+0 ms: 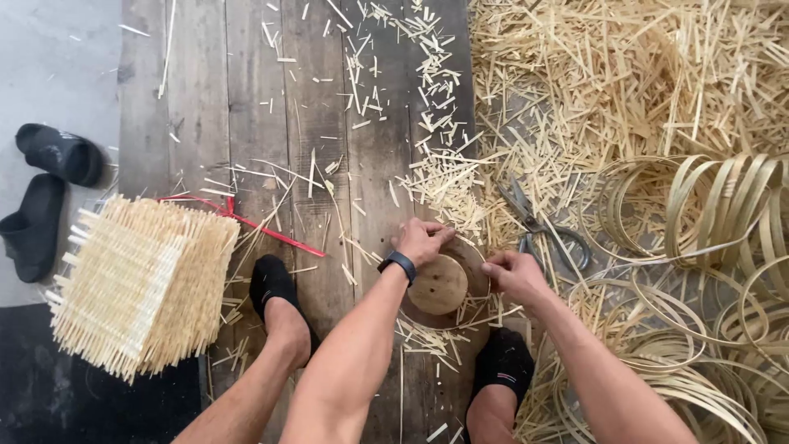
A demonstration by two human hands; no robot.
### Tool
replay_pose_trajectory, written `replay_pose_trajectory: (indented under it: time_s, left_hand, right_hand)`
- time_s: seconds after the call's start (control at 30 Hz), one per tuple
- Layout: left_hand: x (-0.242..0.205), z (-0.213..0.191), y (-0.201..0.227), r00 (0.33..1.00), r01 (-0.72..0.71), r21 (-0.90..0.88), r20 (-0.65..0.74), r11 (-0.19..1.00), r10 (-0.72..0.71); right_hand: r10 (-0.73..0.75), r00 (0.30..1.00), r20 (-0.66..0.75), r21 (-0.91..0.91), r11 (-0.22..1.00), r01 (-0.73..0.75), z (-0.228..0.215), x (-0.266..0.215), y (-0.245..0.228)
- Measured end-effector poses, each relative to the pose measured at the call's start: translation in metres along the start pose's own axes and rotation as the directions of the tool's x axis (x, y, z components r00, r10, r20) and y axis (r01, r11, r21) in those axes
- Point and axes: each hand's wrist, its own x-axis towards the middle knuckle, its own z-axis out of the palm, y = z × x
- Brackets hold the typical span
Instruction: Weaving and trimming bamboo strips to form small circular trays or baskets.
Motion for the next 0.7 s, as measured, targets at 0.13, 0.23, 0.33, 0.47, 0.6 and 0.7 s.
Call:
replay_pose_trajectory:
  time_s: [0.13, 0.23, 0.33, 0.47, 0.6, 0.7]
  left_hand:
    - [0.004, 0.015, -0.003, 0.993, 0.108, 0.057, -0.043, 0.992, -0.106]
    - [0.004, 0.019, -0.01, 0.991, 0.056, 0.075, -0.124, 0.996, -0.046]
    - [0.014, 0.029, -0.034, 0.992, 0.048, 0.047, -0.121, 0.998, -0.042]
    - [-0.004, 0.029, -0.095, 0.872, -0.071, -0.015, -0.486, 0.997, 0.055]
    - [-0.056, 0.013, -0.134, 0.918, 0.233, -0.171, -0.286, 0.957, -0.274]
    - [-0.061, 0.005, -0.14, 0.945, 0.259, -0.588, -0.01, 0.766, -0.327]
  right_hand:
    - [0.039, 0.999, 0.013, 0.029, 0.999, -0.039, 0.005, 0.009, 0.009]
    - [-0.03, 0.998, -0.051, -0.011, 1.0, 0.03, 0.014, 0.021, 0.026]
    - [-0.136, 0.984, -0.116, -0.099, 0.987, 0.125, 0.016, 0.017, 0.039]
    - [-0.048, 0.997, -0.059, -0.153, 0.987, 0.039, 0.007, -0.034, 0.013]
    - [0.074, 0.997, 0.037, -0.081, 0.994, -0.071, 0.023, -0.038, 0.035]
    - [0.029, 0.999, 0.041, 0.091, 0.995, -0.033, 0.023, -0.037, 0.046]
